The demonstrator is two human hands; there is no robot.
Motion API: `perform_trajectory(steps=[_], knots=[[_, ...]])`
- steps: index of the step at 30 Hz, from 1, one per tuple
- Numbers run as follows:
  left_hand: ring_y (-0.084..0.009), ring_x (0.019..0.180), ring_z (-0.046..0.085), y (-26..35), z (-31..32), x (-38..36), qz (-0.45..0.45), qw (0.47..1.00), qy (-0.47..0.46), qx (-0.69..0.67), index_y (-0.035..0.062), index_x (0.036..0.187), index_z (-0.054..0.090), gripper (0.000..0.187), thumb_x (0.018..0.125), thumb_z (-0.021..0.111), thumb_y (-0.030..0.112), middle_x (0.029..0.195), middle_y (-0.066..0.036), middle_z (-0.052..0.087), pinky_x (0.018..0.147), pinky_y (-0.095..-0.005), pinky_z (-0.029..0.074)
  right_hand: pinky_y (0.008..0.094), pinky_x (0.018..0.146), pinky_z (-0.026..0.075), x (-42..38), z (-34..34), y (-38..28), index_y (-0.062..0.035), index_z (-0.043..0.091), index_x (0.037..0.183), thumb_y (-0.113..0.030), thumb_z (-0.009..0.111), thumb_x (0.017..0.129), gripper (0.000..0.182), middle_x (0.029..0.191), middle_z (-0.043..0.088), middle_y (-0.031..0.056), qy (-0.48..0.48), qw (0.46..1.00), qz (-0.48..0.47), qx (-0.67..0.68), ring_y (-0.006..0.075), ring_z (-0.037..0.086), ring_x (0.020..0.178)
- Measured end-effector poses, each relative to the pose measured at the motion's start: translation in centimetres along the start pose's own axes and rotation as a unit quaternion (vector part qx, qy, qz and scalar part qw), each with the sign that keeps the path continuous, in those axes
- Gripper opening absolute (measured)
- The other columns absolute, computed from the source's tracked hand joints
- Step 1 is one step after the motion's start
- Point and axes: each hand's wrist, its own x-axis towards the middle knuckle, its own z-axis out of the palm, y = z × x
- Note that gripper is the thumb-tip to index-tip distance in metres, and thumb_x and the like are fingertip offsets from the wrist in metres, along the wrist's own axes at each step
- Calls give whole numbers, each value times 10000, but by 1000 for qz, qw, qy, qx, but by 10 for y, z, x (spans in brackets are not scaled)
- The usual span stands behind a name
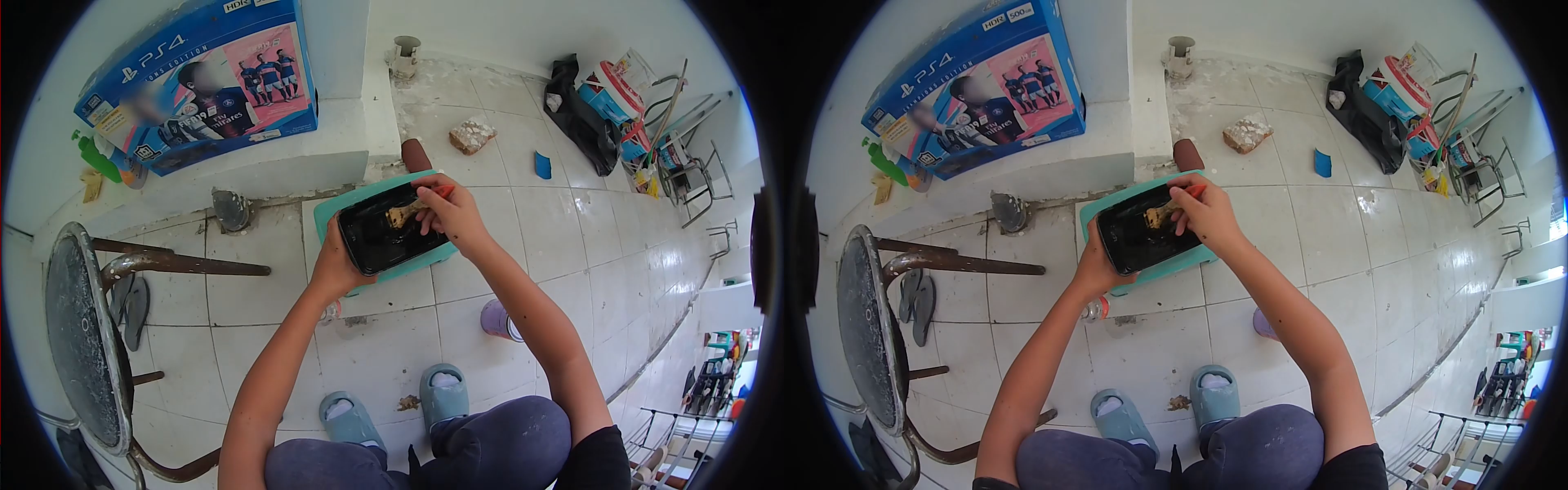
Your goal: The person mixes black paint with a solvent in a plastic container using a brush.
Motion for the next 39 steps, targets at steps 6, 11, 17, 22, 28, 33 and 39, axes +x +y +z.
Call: perform_trajectory(steps=[6,11,17,22,28,33,39], knots=[[-350,1318,511,-5,2,0,7,1000,6,-4,49,1496,176,1221,544,937,118,1409,-174,481,1131,-395,412,228,460,438,-7,-1,1,16,598,1129,-154,623,989,221,727,599,27,-40,998,3,-38,89,575,515],[-349,1313,516,-3,0,-1,15,1000,8,9,47,1494,176,1219,545,937,122,1405,-177,485,1124,-393,420,223,463,431,-3,-18,0,7,622,1091,-159,614,1000,189,710,585,18,-4,995,-50,-92,75,559,517],[-350,1300,528,-1,1,0,15,1000,11,12,50,1492,179,1215,544,935,120,1390,-175,501,1117,-394,428,220,460,421,-5,-3,9,-20,626,1047,-165,611,1009,151,690,582,10,-4,996,-75,-37,65,536,503],[-347,1296,531,3,-2,0,-12,1000,0,3,50,1484,187,1205,544,937,121,1386,-175,504,1114,-393,430,222,488,446,1,-10,-3,-23,599,1014,-175,617,1010,153,746,602,26,-20,991,-63,-117,71,557,547],[-340,1304,523,-2,0,0,11,1000,7,14,60,1485,188,1203,545,937,122,1392,-170,494,1111,-393,431,228,475,443,0,7,11,-37,597,1030,-162,613,1006,128,750,595,26,-37,993,-90,-64,70,554,571],[-337,1300,528,-3,1,0,16,1000,9,8,52,1486,180,1216,540,940,122,1396,-171,487,1110,-392,433,229,500,456,3,-1,-2,-33,599,1038,-163,613,1006,135,761,596,33,-43,992,-48,-104,74,547,559],[-334,1306,525,-4,1,0,10,1000,12,7,59,1485,203,1195,542,934,117,1401,-165,485,1108,-390,434,234,477,434,1,13,11,-39,609,1057,-159,611,1002,132,730,585,23,-16,991,-104,-86,71,539,538]])
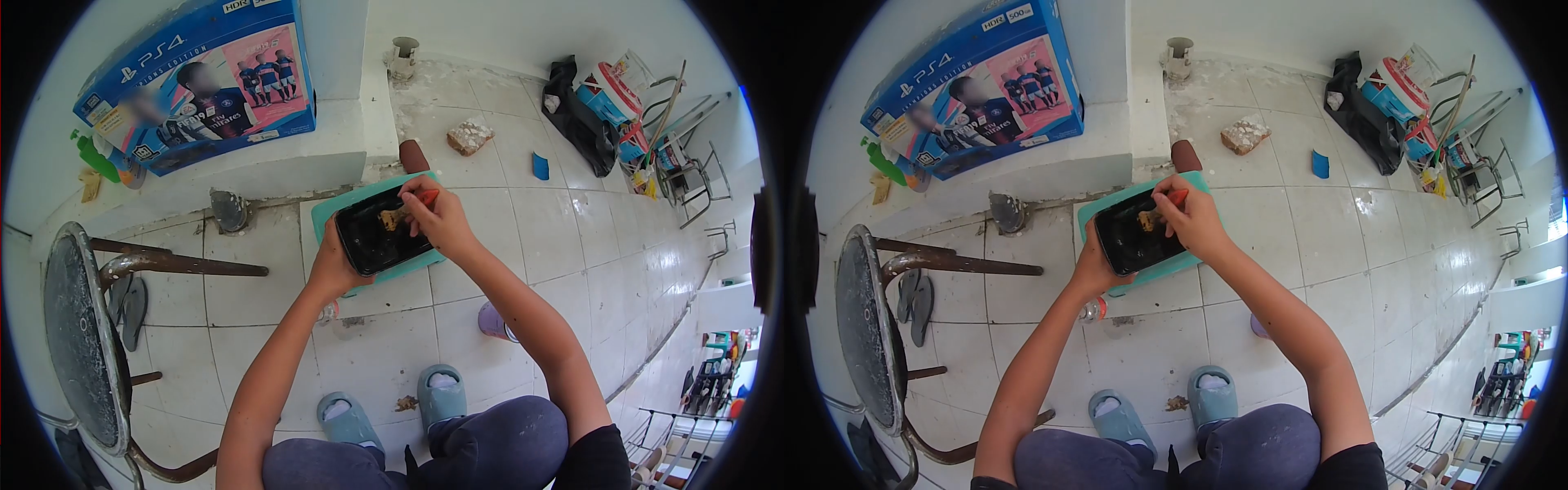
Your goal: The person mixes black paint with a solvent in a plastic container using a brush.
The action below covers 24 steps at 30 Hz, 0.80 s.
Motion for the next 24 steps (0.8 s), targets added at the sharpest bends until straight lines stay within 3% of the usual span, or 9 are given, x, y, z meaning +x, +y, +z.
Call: perform_trajectory(steps=[4,10,14,17,19,24], knots=[[-337,1306,525,1,0,0,-8,1000,-4,-6,52,1482,209,1187,544,934,123,1402,-166,484,1107,-389,434,232,484,434,-2,-7,-14,-39,617,1062,-163,613,1004,137,706,578,12,-62,996,58,11,71,529,534],[-328,1311,521,-2,1,0,7,1000,1,-16,52,1482,209,1186,546,934,129,1396,-164,483,1107,-391,433,230,489,434,-1,1,-4,-38,620,1062,-158,609,1004,134,711,578,7,10,1000,4,11,67,531,536],[-323,1332,499,0,-1,-1,-13,1000,-13,-14,67,1495,193,1203,550,935,125,1419,-157,464,1125,-389,416,228,490,434,-9,5,-13,-37,621,1054,-163,608,1005,135,714,579,11,-23,1000,14,9,64,536,536],[-328,1341,488,-3,-1,1,-7,1000,-13,-24,66,1505,171,1232,545,942,122,1434,-158,455,1143,-391,401,237,524,433,-12,-8,-35,-46,619,1059,-162,606,1008,128,685,569,13,-23,999,3,-31,74,515,544],[-333,1348,479,-5,0,-1,-1,999,-10,-42,67,1510,161,1247,542,946,121,1440,-159,451,1152,-394,393,268,549,420,-13,-20,-46,-62,608,1076,-159,602,1006,121,629,533,34,18,989,-90,-119,109,483,545],[-354,1363,455,-6,-1,0,3,999,-19,-33,67,1517,150,1263,538,947,118,1450,-163,431,1160,-414,384,319,554,410,-14,-38,-61,-82,599,1081,-171,604,992,126,599,496,96,25,970,-89,-225,193,474,540]])
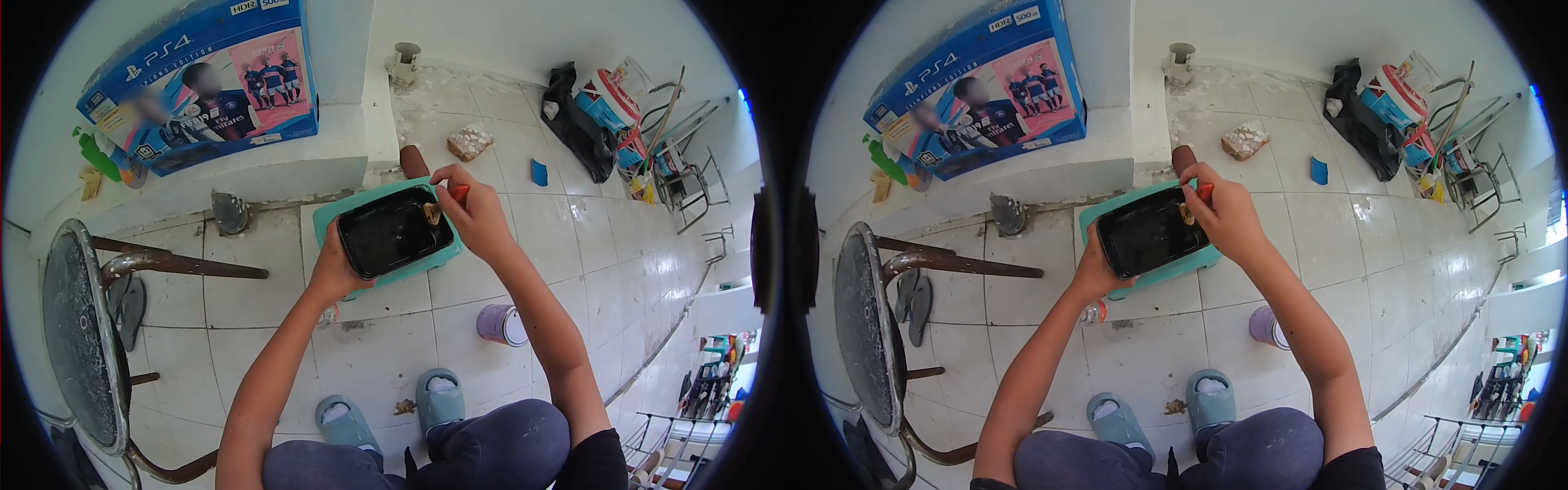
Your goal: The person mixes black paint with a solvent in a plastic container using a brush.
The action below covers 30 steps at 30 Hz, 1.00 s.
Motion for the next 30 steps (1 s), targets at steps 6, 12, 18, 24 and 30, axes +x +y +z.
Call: perform_trajectory(steps=[6,12,18,24,30], knots=[[-340,1326,527,4,-2,-1,17,998,4,62,48,1472,148,1158,611,918,136,1421,-196,495,1113,-400,422,334,583,450,-7,24,20,-72,603,1041,-142,587,985,92,650,547,129,-16,1000,-11,6,255,530,558],[-363,1337,478,1,0,0,-12,1000,6,12,48,1498,182,1242,519,943,133,1414,-174,454,1139,-410,406,344,629,492,-14,52,8,-53,613,1015,-124,584,976,86,694,617,111,-31,997,-68,28,263,628,629],[-352,1321,502,6,0,0,-20,1000,1,-3,37,1485,199,1227,514,945,114,1406,-163,480,1127,-406,412,345,632,495,-14,66,5,-59,621,1026,-128,583,978,92,712,630,118,-43,994,-60,78,270,635,649],[-350,1320,506,6,0,0,9,1000,12,-3,34,1483,200,1214,525,942,112,1413,-165,486,1136,-399,400,288,628,456,-3,46,14,-81,638,1165,-130,569,996,189,685,569,57,5,993,0,121,136,540,634],[-311,1329,524,4,-2,-1,25,998,0,55,58,1493,118,1193,611,919,121,1426,-175,498,1127,-386,406,242,594,408,8,24,7,-92,627,1253,-125,541,1011,259,708,507,-25,11,982,-6,189,67,460,657]])
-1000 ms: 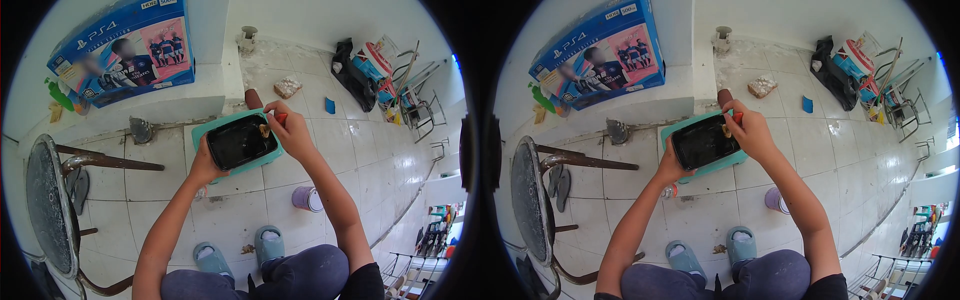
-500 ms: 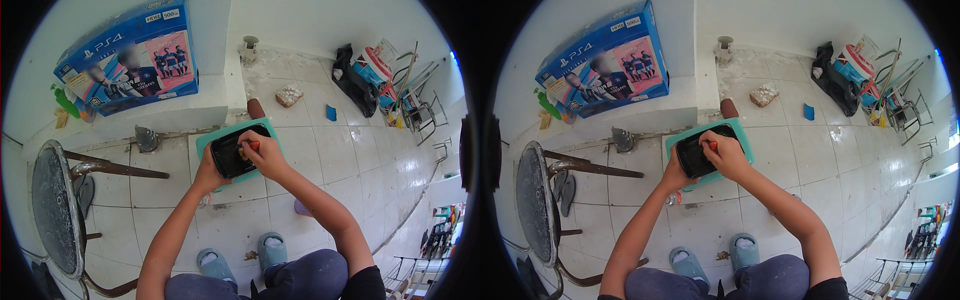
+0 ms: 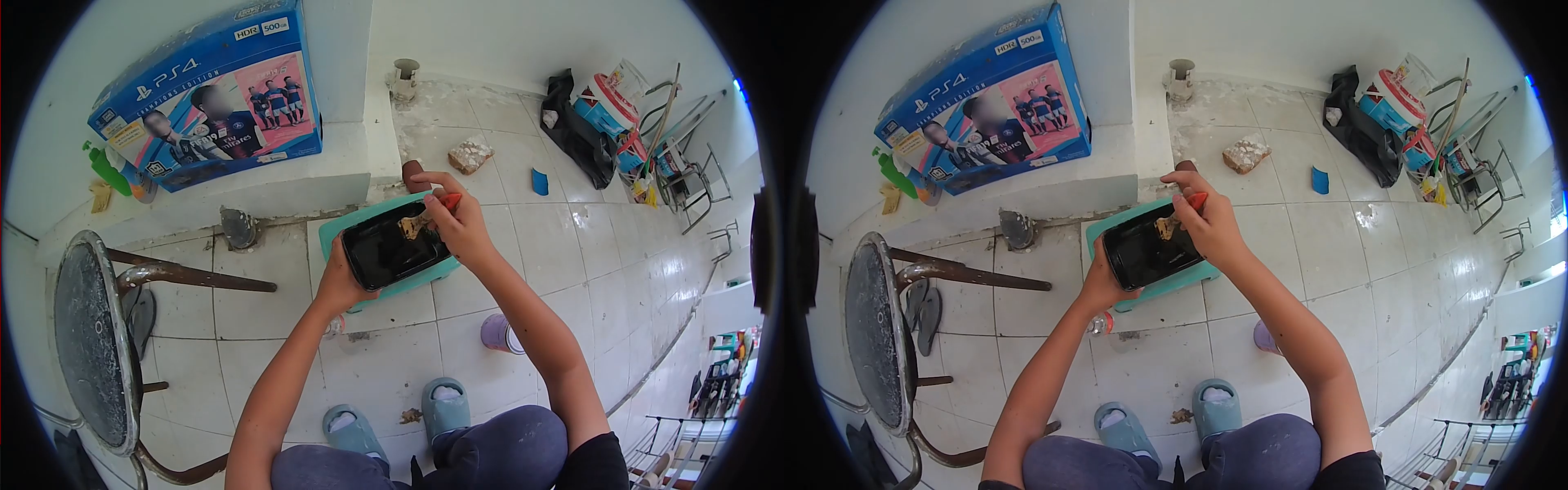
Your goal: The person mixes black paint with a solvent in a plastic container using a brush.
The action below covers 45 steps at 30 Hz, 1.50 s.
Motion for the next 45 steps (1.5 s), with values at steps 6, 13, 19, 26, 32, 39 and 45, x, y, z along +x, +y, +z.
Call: perform_trajectory(steps=[6,13,19,26,32,39,45], knots=[[-303,1286,560,-2,2,1,-3,999,0,-35,52,1478,131,1160,625,913,126,1394,-177,515,1094,-375,437,186,495,409,-3,28,19,-112,632,1247,-185,565,1033,235,773,548,-34,-48,991,91,81,34,521,608],[-347,1312,521,-4,3,0,-27,999,10,-46,31,1493,179,1212,554,940,124,1393,-179,504,1119,-394,419,222,519,410,0,31,35,-114,657,1189,-174,579,1022,194,695,530,-29,-15,998,41,-45,53,517,604],[-341,1313,523,-5,4,1,-20,999,14,-31,37,1497,180,1215,553,940,125,1398,-177,503,1117,-395,419,327,598,446,1,15,30,-91,635,1134,-134,581,979,169,624,509,120,30,992,0,-121,221,502,571],[-334,1327,511,-2,4,0,-24,999,15,-45,39,1505,177,1222,552,938,121,1411,-172,494,1125,-391,413,362,594,478,-2,1,20,-103,622,1114,-126,577,970,153,613,576,152,48,977,7,-209,302,601,570],[-342,1333,502,-3,4,0,-21,999,13,-26,44,1506,178,1216,560,935,134,1418,-174,485,1134,-393,405,366,596,487,-11,-3,12,-110,599,1078,-116,569,964,118,610,600,131,47,971,11,-236,295,630,578],[-357,1363,459,-6,4,-1,-23,999,9,-43,53,1511,155,1233,561,936,142,1439,-177,444,1153,-405,383,360,601,487,-31,-4,4,-104,591,1065,-73,561,945,127,620,603,130,27,974,8,-227,293,640,588],[-363,1366,451,-6,4,-1,-34,998,1,-45,56,1515,150,1236,563,934,145,1438,-174,436,1156,-411,385,311,547,405,-43,-9,22,-79,595,1034,-51,555,944,102,590,487,84,57,983,9,-174,185,452,519]])
